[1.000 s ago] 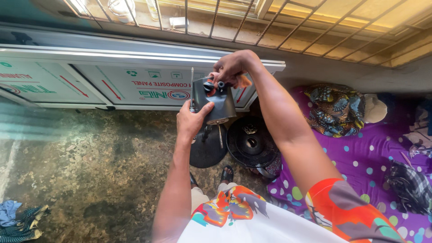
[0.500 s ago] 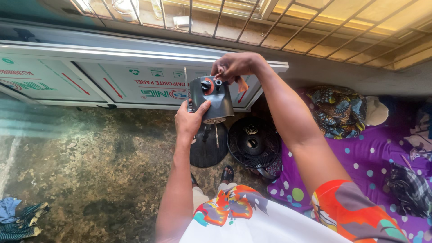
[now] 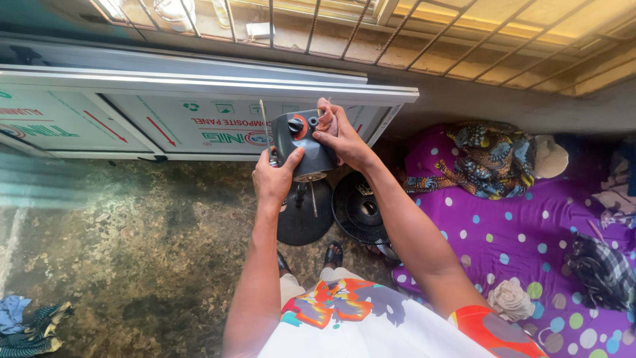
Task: The person services a small electric appliance, appearing to be a blender or grinder base, standing beside a bed. They use a screwdriver to unscrew and remove the bottom plate, wipe components with a cloth, and work on the appliance's internal parts with the screwdriver.
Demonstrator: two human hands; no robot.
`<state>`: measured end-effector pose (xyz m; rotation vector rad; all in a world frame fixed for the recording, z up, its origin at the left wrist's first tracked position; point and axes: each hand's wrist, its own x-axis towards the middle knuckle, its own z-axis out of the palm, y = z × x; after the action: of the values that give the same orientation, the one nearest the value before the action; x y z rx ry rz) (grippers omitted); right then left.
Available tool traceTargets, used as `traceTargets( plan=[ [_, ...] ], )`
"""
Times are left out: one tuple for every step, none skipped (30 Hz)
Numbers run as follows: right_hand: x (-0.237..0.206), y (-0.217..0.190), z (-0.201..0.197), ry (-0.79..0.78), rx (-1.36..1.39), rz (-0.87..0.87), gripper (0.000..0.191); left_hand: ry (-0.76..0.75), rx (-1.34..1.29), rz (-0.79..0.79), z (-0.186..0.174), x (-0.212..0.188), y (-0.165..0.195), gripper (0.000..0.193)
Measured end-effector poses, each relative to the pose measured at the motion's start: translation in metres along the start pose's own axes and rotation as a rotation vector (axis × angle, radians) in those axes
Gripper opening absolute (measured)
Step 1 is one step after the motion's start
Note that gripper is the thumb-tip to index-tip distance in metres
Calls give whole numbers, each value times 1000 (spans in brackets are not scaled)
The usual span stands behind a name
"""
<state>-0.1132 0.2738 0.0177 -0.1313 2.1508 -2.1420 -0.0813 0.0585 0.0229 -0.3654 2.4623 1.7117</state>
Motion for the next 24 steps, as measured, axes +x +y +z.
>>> traceTargets(
  plan=[
    [1,-1,-1,16,-29,40,64,-10,0,1,-1,0,0,75],
    [2,-3,-2,33,-44,59,63,-20,-2,4,-2,-1,-1,75],
    [6,-4,-3,49,-61,76,63,-27,-5,10,-2,0,-1,75],
    [9,-5,-2,61,-78,92,62,-29,6,27,-4,2,-1,74],
    [13,-5,1,92,-102,100,62,-29,16,42,-5,3,-1,74],
    [15,-3,3,121,-125,110,62,-28,26,54,-6,4,-1,74],
    [17,0,7,148,-148,121,62,-24,27,45,-7,4,-2,73],
    [19,4,11,158,-173,54,62,-19,27,38,-8,5,-2,73],
    [19,9,16,171,-198,-13,62,-17,26,33,-9,5,-2,73],
    [18,13,18,186,-223,-79,61,-13,17,33,-9,5,-2,74],
    [19,16,20,188,-93,-35,59,-7,7,33,-9,4,-3,74],
    [20,19,21,187,38,10,59,2,-2,32,-9,3,-3,75],
    [20,22,23,185,169,57,60,-3,3,27,-9,2,-3,74],
    [20,23,23,188,109,54,60,-10,8,24,-9,1,-3,74],
    [21,23,22,193,48,51,60,-19,13,23,-9,0,-2,74],
    [22,22,22,197,-12,49,60,-22,12,23,-9,-1,-2,74],
    [22,21,21,199,12,90,59,-20,11,23,-9,-1,-1,75],
    [24,19,19,200,35,129,58,-17,7,27,-9,0,0,76],
    [25,17,18,201,56,169,57,-15,5,36,-9,0,1,74],
    [25,15,18,200,67,148,56,-18,4,43,-9,1,2,73],
    [26,13,18,200,79,129,54,-22,4,47,-9,0,3,72],
    [27,11,17,200,92,110,53,-38,-30,3,-9,0,4,71],
    [28,9,17,193,97,104,51,-55,-62,-39,-9,-1,5,70],
    [29,8,17,187,103,99,50,-73,-93,-82,-9,-1,6,69]
  ],
)
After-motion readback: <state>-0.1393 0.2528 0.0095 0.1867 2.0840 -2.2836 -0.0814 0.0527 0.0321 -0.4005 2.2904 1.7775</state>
